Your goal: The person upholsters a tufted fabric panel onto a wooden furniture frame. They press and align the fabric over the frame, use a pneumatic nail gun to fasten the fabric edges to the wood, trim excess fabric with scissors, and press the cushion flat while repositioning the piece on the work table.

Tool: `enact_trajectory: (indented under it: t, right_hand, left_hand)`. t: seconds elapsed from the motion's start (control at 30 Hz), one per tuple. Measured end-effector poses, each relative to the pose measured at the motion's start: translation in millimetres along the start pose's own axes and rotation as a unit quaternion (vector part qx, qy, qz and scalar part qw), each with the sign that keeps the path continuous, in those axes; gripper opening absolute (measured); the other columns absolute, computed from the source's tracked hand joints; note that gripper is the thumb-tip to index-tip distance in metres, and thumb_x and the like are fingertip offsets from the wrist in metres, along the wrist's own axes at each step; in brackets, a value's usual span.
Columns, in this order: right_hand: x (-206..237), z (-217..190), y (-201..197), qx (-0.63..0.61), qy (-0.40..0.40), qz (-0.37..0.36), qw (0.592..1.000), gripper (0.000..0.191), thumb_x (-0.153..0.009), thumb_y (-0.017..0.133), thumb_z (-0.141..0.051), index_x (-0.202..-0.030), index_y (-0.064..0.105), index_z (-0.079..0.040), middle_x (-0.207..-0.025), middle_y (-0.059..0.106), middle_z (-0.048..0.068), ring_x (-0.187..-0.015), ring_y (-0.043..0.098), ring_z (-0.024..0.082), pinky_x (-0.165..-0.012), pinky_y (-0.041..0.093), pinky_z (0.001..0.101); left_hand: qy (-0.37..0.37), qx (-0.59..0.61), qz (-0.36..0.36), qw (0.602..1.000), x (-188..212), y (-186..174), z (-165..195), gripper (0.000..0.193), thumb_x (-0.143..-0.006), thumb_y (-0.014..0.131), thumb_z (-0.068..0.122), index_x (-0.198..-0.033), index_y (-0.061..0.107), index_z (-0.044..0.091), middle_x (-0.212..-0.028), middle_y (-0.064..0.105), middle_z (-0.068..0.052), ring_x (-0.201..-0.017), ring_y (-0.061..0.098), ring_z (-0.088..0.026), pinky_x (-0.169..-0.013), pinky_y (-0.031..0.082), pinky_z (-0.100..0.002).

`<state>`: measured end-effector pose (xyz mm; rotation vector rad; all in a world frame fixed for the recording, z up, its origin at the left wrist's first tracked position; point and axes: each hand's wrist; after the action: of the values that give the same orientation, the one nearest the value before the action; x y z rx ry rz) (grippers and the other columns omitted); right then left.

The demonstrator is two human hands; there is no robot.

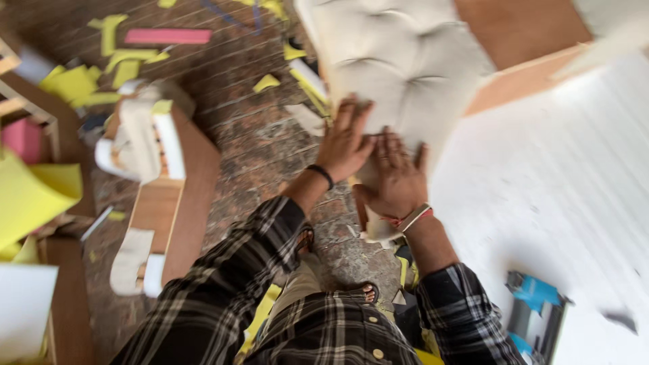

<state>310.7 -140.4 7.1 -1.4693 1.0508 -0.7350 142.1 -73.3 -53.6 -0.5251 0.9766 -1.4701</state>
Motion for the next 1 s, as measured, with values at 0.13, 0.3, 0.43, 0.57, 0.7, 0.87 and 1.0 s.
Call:
enact_trajectory:
  t: [0.13, 0.3, 0.43, 0.57, 0.7, 0.87, 1.0]
  right_hand:
    - [30, 15, -8, -0.112, -0.024, 0.083, 0.990, 0.093, -0.084, 0.072, -0.052, -0.158, 0.043, -0.005, -0.166, 0.040, 0.016, -0.152, 0.041, 0.031, -0.126, 0.018, 0.0634]
    - [38, 10, -7, -0.147, 0.063, 0.154, 0.975, 0.093, -0.083, 0.072, -0.053, -0.156, 0.042, -0.005, -0.167, 0.031, 0.022, -0.155, 0.031, 0.037, -0.124, 0.023, 0.0578]
    - [37, 7, -11, -0.135, 0.123, 0.127, 0.975, 0.099, -0.080, 0.073, -0.055, -0.157, 0.036, -0.006, -0.167, 0.023, 0.023, -0.155, 0.021, 0.039, -0.120, 0.018, 0.0598]
    - [36, 3, -19, -0.135, 0.149, 0.104, 0.974, 0.097, -0.077, 0.074, -0.054, -0.157, 0.039, -0.012, -0.167, 0.023, 0.020, -0.154, 0.021, 0.038, -0.120, 0.019, 0.0605]
    - [37, -4, -21, -0.126, 0.171, 0.122, 0.970, 0.100, -0.075, 0.080, -0.054, -0.156, 0.040, -0.011, -0.166, 0.024, 0.025, -0.154, 0.026, 0.041, -0.120, 0.026, 0.0559]
    - [42, -3, -14, -0.182, 0.237, 0.174, 0.938, 0.112, -0.076, 0.088, -0.054, -0.154, 0.034, 0.004, -0.156, 0.027, 0.043, -0.146, 0.031, 0.050, -0.113, 0.037, 0.0507]
    - [39, 14, -7, -0.576, 0.411, 0.108, 0.698, 0.117, -0.074, 0.083, -0.045, -0.158, 0.014, -0.003, -0.145, 0.053, 0.028, -0.122, 0.066, 0.036, -0.095, 0.059, 0.0435]
  left_hand:
    - [0.054, -0.121, 0.035, 0.991, -9, 0, 31, 0.072, -0.097, 0.059, 0.035, -0.162, 0.033, 0.022, -0.169, 0.021, -0.023, -0.156, 0.018, -0.045, -0.123, 0.011, -0.067]
    - [0.117, -0.140, -0.014, 0.983, -47, -9, 46, 0.069, -0.100, 0.055, 0.051, -0.161, 0.036, 0.024, -0.168, 0.025, -0.016, -0.155, 0.016, -0.045, -0.123, 0.007, -0.065]
    - [0.112, -0.164, -0.092, 0.976, -82, -14, 58, 0.072, -0.098, 0.047, 0.061, -0.158, 0.036, 0.023, -0.168, 0.023, -0.014, -0.155, 0.016, -0.039, -0.122, 0.005, -0.065]
    - [0.101, -0.183, -0.122, 0.970, -109, -18, 75, 0.081, -0.094, 0.047, 0.068, -0.157, 0.036, 0.018, -0.168, 0.024, -0.010, -0.156, 0.016, -0.034, -0.123, 0.007, -0.064]
    - [0.099, -0.178, -0.134, 0.970, -117, -20, 82, 0.088, -0.090, 0.050, 0.070, -0.157, 0.035, 0.016, -0.167, 0.024, -0.011, -0.155, 0.016, -0.033, -0.119, 0.009, -0.067]
    - [0.124, -0.148, -0.088, 0.977, -110, -14, 75, 0.079, -0.091, 0.054, 0.065, -0.152, 0.043, 0.017, -0.164, 0.031, -0.011, -0.153, 0.022, -0.033, -0.120, 0.012, -0.066]
    - [0.141, -0.111, -0.022, 0.984, -107, -10, 69, 0.059, -0.091, 0.060, 0.053, -0.138, 0.062, 0.018, -0.157, 0.046, -0.010, -0.149, 0.033, -0.033, -0.120, 0.019, -0.065]
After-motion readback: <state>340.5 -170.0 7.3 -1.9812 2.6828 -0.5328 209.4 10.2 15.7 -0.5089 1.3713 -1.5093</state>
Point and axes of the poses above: each hand's wrist, its own x-axis away from the middle knuckle, its own y-axis out of the palm, z = x × y
